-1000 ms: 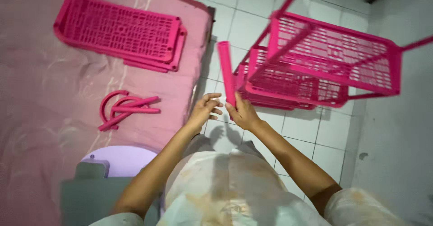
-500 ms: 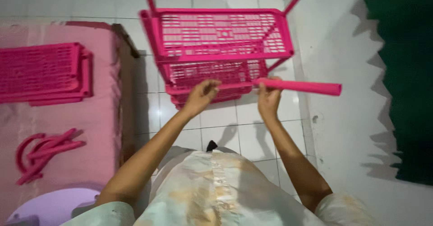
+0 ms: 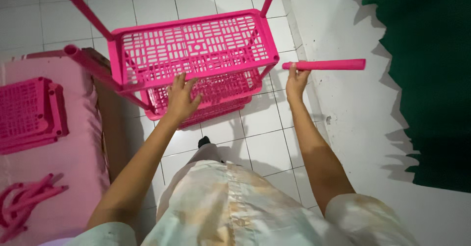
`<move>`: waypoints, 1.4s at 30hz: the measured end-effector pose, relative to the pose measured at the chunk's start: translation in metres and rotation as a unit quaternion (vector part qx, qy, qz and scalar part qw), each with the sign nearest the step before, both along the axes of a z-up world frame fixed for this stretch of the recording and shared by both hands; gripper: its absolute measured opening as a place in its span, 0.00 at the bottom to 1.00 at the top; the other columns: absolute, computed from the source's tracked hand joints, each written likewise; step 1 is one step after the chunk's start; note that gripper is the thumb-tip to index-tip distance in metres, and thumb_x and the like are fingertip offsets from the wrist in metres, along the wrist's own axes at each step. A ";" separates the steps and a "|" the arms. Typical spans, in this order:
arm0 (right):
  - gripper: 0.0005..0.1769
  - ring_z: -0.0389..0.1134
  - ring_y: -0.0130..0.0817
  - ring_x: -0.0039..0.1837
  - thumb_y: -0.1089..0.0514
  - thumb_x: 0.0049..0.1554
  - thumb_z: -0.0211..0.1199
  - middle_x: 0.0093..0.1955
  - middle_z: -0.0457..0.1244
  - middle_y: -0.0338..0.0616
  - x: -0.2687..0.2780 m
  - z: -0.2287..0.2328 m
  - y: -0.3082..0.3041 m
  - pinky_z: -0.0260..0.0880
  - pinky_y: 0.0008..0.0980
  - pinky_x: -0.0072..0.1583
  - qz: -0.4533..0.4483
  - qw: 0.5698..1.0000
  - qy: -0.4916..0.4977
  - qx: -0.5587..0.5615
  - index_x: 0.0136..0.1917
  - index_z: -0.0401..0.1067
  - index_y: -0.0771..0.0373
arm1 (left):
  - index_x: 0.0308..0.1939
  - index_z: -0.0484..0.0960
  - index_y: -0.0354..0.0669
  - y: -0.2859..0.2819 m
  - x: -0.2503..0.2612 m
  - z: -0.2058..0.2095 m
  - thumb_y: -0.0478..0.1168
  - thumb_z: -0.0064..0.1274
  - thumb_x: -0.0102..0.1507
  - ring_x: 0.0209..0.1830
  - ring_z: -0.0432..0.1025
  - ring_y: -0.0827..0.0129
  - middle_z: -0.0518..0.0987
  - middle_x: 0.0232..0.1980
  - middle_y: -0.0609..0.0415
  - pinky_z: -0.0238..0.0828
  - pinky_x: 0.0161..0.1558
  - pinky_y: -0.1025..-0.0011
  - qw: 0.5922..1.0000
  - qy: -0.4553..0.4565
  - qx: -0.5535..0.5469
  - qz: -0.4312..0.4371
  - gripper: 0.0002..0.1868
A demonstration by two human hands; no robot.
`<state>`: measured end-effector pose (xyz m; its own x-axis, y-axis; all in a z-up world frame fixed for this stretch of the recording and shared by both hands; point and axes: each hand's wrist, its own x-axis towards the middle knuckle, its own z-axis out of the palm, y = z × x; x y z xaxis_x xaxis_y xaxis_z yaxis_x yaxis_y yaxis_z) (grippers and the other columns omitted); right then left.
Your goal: The person assembles a pink plastic shelving unit by inserting cylindrical legs into corner holes of stacked trays and adding additional trays to build height. The person handles trays and legs by hand, repeatedly inserting and adjusting components to form a multi-tiered rack.
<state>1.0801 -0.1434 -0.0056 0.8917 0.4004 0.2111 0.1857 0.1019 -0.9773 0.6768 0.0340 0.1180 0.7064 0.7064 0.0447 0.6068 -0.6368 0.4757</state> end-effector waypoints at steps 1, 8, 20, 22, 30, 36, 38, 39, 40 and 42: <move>0.23 0.65 0.35 0.55 0.56 0.68 0.58 0.62 0.64 0.51 -0.003 -0.001 0.003 0.66 0.31 0.52 0.008 0.999 0.043 -0.009 0.70 0.53 0.66 | 0.73 0.68 0.50 0.005 0.006 -0.001 0.54 0.59 0.62 0.82 0.42 0.41 0.51 0.81 0.35 0.37 0.72 0.29 0.999 0.036 0.010 -0.005 0.37; 0.24 0.64 0.30 0.51 0.54 0.66 0.57 0.58 0.63 0.46 -0.013 -0.016 0.011 0.63 0.29 0.43 0.058 0.992 0.114 -0.004 0.70 0.54 0.62 | 0.80 0.51 0.63 0.013 0.029 -0.011 0.67 0.63 0.53 0.83 0.34 0.42 0.40 0.84 0.39 0.33 0.71 0.25 0.990 0.128 -0.051 -0.033 0.57; 0.22 0.60 0.32 0.66 0.57 0.66 0.60 0.64 0.59 0.45 0.013 -0.051 0.014 0.66 0.33 0.67 0.126 0.990 0.059 -0.002 0.69 0.58 0.65 | 0.82 0.40 0.67 -0.009 0.066 -0.042 0.81 0.30 0.60 0.85 0.24 0.49 0.31 0.86 0.46 0.15 0.70 0.22 0.973 0.201 -0.047 0.098 0.52; 0.21 0.61 0.33 0.67 0.57 0.67 0.61 0.64 0.59 0.45 0.021 -0.050 0.018 0.66 0.33 0.68 0.149 0.988 0.041 0.014 0.69 0.59 0.64 | 0.82 0.41 0.67 -0.009 0.079 -0.049 0.81 0.28 0.61 0.84 0.23 0.48 0.30 0.84 0.42 0.15 0.70 0.24 0.967 0.221 -0.054 0.114 0.50; 0.21 0.63 0.32 0.63 0.54 0.69 0.60 0.61 0.62 0.44 0.044 -0.036 0.042 0.66 0.33 0.65 0.228 0.968 0.093 0.060 0.70 0.58 0.60 | 0.83 0.44 0.64 -0.019 0.126 -0.075 0.75 0.34 0.65 0.85 0.27 0.42 0.35 0.86 0.40 0.22 0.75 0.30 0.981 0.169 -0.016 0.090 0.47; 0.23 0.65 0.31 0.58 0.51 0.67 0.59 0.58 0.63 0.43 0.044 -0.020 0.058 0.67 0.35 0.58 0.251 0.962 0.108 -0.001 0.70 0.58 0.61 | 0.84 0.44 0.62 -0.018 0.128 -0.093 0.68 0.48 0.63 0.84 0.28 0.36 0.36 0.85 0.37 0.25 0.74 0.30 0.975 0.193 0.045 0.095 0.51; 0.23 0.65 0.32 0.66 0.51 0.68 0.60 0.62 0.62 0.42 0.046 -0.024 0.060 0.66 0.34 0.67 0.245 0.969 0.005 0.024 0.70 0.59 0.62 | 0.85 0.44 0.63 -0.018 0.127 -0.097 0.65 0.53 0.61 0.84 0.29 0.36 0.37 0.86 0.37 0.26 0.75 0.30 0.974 0.197 0.056 0.100 0.54; 0.21 0.65 0.32 0.65 0.52 0.68 0.60 0.62 0.62 0.42 0.047 -0.029 0.060 0.68 0.34 0.65 0.252 0.967 0.023 0.011 0.68 0.60 0.63 | 0.85 0.45 0.63 -0.019 0.125 -0.098 0.63 0.56 0.60 0.84 0.29 0.36 0.37 0.86 0.37 0.27 0.75 0.30 0.973 0.196 0.058 0.104 0.54; 0.19 0.66 0.31 0.64 0.53 0.68 0.60 0.61 0.62 0.43 0.048 -0.034 0.060 0.69 0.33 0.64 0.260 0.965 0.041 -0.003 0.66 0.62 0.63 | 0.85 0.45 0.63 -0.020 0.125 -0.099 0.62 0.58 0.59 0.84 0.29 0.36 0.37 0.86 0.36 0.28 0.75 0.31 0.973 0.195 0.061 0.108 0.55; 0.18 0.66 0.30 0.62 0.54 0.68 0.61 0.60 0.63 0.42 0.051 -0.044 0.062 0.70 0.32 0.63 0.273 0.960 0.062 -0.002 0.66 0.63 0.63 | 0.85 0.45 0.63 -0.022 0.125 -0.099 0.61 0.60 0.59 0.84 0.29 0.35 0.38 0.86 0.36 0.29 0.76 0.30 0.973 0.195 0.060 0.112 0.56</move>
